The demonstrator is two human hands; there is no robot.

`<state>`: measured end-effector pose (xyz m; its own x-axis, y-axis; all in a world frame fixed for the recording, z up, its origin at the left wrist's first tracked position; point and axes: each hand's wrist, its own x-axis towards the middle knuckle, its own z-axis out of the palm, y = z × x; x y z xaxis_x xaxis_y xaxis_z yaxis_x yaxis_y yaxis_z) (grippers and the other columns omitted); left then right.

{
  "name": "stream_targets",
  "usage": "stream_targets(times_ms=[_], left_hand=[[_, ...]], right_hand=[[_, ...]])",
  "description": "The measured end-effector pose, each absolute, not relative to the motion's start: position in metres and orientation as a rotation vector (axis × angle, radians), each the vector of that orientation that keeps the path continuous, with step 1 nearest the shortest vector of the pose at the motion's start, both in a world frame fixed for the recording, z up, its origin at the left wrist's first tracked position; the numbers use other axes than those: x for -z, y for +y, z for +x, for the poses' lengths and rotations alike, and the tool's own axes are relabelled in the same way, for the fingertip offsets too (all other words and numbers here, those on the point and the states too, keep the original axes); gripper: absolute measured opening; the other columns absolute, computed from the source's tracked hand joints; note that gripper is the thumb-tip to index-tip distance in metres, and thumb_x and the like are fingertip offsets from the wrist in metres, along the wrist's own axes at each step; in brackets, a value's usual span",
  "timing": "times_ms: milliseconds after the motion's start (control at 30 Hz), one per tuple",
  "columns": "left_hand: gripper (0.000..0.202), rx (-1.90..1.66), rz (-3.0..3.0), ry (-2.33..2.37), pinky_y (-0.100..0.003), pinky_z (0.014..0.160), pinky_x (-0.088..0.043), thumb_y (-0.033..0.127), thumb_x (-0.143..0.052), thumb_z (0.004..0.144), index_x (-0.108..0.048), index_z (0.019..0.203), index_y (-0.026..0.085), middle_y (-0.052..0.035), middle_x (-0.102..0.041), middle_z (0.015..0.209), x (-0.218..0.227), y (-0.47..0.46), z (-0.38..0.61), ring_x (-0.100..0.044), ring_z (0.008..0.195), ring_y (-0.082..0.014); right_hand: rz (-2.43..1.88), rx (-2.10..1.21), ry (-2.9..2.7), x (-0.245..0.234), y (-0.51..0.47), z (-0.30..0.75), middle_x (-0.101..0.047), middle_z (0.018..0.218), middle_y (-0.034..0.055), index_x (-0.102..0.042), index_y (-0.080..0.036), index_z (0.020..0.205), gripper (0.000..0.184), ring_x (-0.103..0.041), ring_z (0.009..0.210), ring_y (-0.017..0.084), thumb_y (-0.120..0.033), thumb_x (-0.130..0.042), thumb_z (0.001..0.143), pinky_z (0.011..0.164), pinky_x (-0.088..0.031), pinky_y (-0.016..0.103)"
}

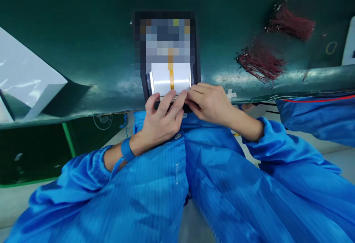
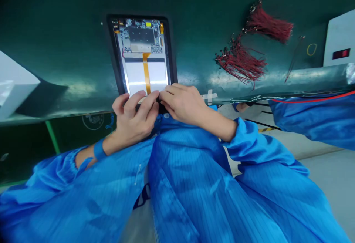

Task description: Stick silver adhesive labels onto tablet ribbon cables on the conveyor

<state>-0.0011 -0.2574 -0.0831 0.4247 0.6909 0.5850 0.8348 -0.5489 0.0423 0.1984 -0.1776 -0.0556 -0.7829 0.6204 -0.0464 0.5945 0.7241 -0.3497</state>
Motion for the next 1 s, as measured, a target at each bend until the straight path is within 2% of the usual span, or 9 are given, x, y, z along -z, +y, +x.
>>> stream_targets(times_ms=[167, 333, 600, 1000], left_hand=[[0.017, 0.912, -2.465, -1.460, -0.049, 0.113, -0.039, 0.010, -0.066, 0.098, -0.074, 0.108, 0.021, -0.0079, -0.064, 0.148, 0.090, -0.256, -0.020, -0.051, 0.136, -0.0289], [0.029, 1.092, -2.448, -1.539, -0.051, 0.105, -0.047, 0.006, -0.065, 0.093, -0.077, 0.113, 0.024, -0.0102, -0.059, 0.150, 0.101, -0.265, -0.040, -0.050, 0.134, -0.0322], [0.033, 1.010, -2.475, -1.524, -0.049, 0.105, -0.048, 0.008, -0.068, 0.094, -0.076, 0.118, 0.029, -0.0082, -0.061, 0.147, 0.102, -0.267, -0.026, -0.049, 0.132, -0.0301], [0.030, 1.143, -2.519, -1.570, -0.055, 0.104, -0.047, 0.012, -0.065, 0.093, -0.080, 0.114, 0.027, -0.0100, -0.063, 0.144, 0.101, -0.264, -0.038, -0.052, 0.130, -0.0353]], right_hand=[[-0.918, -0.551, -2.835, 0.056, -0.180, 0.199, -0.072, 0.095, 0.0087, -0.070, -0.016, 0.101, 0.022, -0.054, 0.085, 0.021, -0.021, -0.049, 0.104, 0.066, -0.023, 0.036], [-0.766, -0.620, -2.837, 0.057, -0.182, 0.202, -0.073, 0.096, 0.0086, -0.070, -0.016, 0.096, 0.026, -0.056, 0.085, 0.021, -0.023, -0.048, 0.106, 0.067, -0.027, 0.034], [-1.002, -0.593, -2.790, 0.058, -0.178, 0.194, -0.072, 0.095, 0.0095, -0.069, -0.016, 0.098, 0.023, -0.054, 0.085, 0.021, -0.021, -0.047, 0.104, 0.068, -0.023, 0.036], [-0.861, -0.663, -2.925, 0.054, -0.170, 0.200, -0.073, 0.102, 0.0108, -0.071, -0.014, 0.106, 0.024, -0.057, 0.091, 0.022, -0.018, -0.048, 0.109, 0.070, -0.027, 0.035]])
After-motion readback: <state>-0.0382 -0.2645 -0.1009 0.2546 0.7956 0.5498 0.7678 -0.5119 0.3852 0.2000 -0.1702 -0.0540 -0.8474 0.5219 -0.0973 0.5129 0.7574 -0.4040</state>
